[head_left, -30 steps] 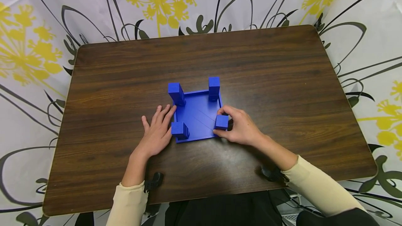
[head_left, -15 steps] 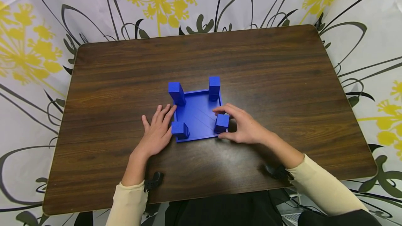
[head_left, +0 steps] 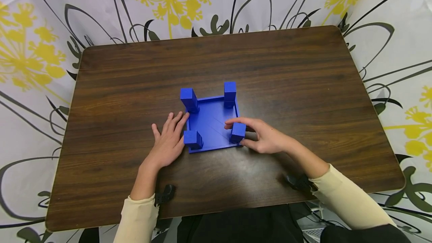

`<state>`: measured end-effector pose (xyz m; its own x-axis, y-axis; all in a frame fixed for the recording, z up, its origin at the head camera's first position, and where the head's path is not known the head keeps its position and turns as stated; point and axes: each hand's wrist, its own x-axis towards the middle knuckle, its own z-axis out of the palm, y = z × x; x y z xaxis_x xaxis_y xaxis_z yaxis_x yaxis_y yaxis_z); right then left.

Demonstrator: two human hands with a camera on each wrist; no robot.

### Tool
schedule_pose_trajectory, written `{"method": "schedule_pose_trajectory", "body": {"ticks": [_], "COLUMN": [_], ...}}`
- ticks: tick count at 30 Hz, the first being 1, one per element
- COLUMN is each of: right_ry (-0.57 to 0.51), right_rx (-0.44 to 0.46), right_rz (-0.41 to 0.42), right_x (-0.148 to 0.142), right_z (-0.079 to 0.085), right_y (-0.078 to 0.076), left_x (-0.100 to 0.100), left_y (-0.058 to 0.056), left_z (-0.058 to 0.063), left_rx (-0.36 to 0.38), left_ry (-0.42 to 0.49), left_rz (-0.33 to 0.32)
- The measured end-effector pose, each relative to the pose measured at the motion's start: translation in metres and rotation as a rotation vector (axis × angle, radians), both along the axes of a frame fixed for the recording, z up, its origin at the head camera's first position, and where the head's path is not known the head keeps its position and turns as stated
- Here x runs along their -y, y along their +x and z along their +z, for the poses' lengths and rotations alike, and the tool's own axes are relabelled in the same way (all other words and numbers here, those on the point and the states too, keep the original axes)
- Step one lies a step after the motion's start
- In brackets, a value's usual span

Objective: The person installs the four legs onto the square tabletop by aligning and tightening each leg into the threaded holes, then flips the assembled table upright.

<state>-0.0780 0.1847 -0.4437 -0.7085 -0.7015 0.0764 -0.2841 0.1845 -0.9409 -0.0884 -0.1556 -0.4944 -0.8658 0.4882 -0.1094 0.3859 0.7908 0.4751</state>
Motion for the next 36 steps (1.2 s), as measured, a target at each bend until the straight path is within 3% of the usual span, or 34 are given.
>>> {"method": "schedule_pose_trajectory", "body": {"ticks": [15,26,36], "right_ry": [0.083,0.126,0.082], "right_rx": [-0.034,-0.114,-0.142], "right_rz": [-0.048,-0.156,-0.257], "right_x": [0.0,0.003,0.009], "right_z": [-0.001,-0.005,-0.01], "right_y": [0.001,0.003,0.006], "left_x": [-0.001,0.0,0.0], "left_y": [0.001,0.0,0.0], "left_z": [0.0,-0.001,0.0], "left_rx": [0.001,-0.003,0.0], "left_ry": [0.003,0.005,0.01], "left_rz": [0.002,0.001,-0.003]}}
